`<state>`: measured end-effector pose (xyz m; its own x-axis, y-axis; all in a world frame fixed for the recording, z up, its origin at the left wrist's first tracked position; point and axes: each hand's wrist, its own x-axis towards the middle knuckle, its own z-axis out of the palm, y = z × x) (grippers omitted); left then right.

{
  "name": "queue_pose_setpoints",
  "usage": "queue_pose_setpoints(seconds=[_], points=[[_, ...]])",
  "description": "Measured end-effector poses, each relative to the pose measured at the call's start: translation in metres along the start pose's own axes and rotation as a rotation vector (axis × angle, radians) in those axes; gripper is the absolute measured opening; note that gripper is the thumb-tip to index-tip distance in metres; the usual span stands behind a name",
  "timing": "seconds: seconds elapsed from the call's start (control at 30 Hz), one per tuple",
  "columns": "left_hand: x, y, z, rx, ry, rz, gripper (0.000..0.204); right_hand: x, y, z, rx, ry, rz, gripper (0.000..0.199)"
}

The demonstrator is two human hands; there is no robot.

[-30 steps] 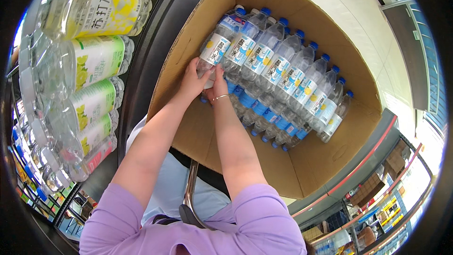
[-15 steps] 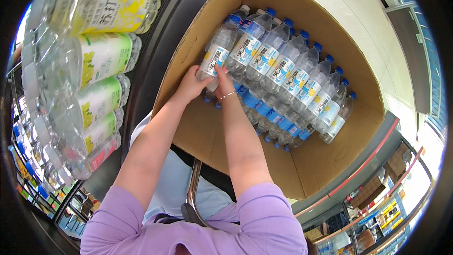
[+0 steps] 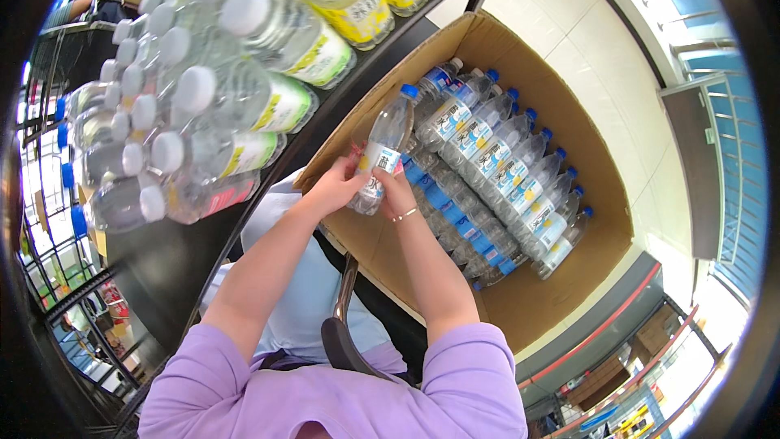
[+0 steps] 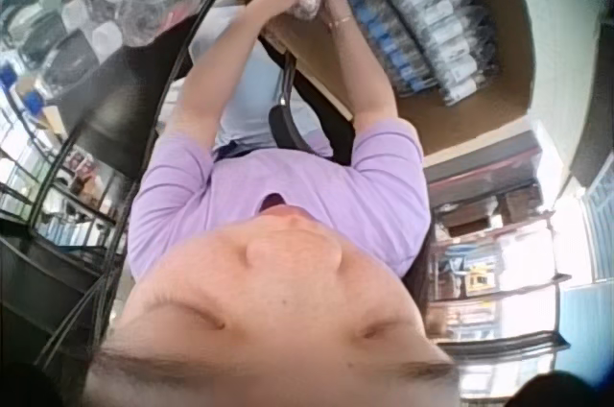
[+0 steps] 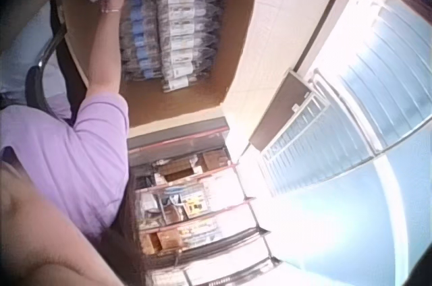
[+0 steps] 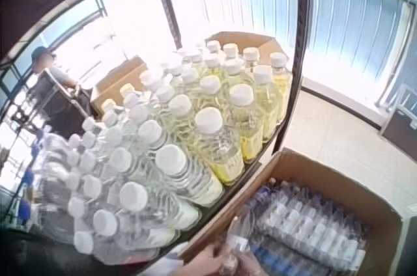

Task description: The person sits at a table and repeatedly wraps a pink decorative ribbon around the neck of a plastic water bottle. They adjust the ribbon, tighten the bottle cap, and place the bottle on the table before picking up another one to repeat the process.

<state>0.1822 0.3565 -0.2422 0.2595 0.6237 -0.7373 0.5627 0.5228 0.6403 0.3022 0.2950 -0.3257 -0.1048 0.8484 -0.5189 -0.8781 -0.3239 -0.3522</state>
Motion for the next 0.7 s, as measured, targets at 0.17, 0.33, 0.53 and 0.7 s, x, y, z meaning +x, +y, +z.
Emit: queue_pose_setpoints(seconds=[0.17, 0.33, 0.53, 0.7], points=[[-0.043, 0.005, 0.002, -0.059, 0.24, 0.341, 0.039, -0.053, -0.018, 0.039, -0.008, -0.055, 0.0, 0.049], [-0.112, 0.018, 0.011, -0.173, 0.217, 0.49, 0.047, -0.119, -0.03, 0.085, -0.18, -0.194, -0.092, 0.05], [-0.186, 0.036, 0.01, -0.267, 0.093, 0.669, 0.083, -0.188, -0.032, 0.129, -0.515, -0.241, -0.215, 0.066], [-0.243, 0.031, -0.018, -0.275, -0.057, 0.788, 0.081, -0.229, -0.039, 0.166, -0.835, -0.465, -0.241, 0.077]])
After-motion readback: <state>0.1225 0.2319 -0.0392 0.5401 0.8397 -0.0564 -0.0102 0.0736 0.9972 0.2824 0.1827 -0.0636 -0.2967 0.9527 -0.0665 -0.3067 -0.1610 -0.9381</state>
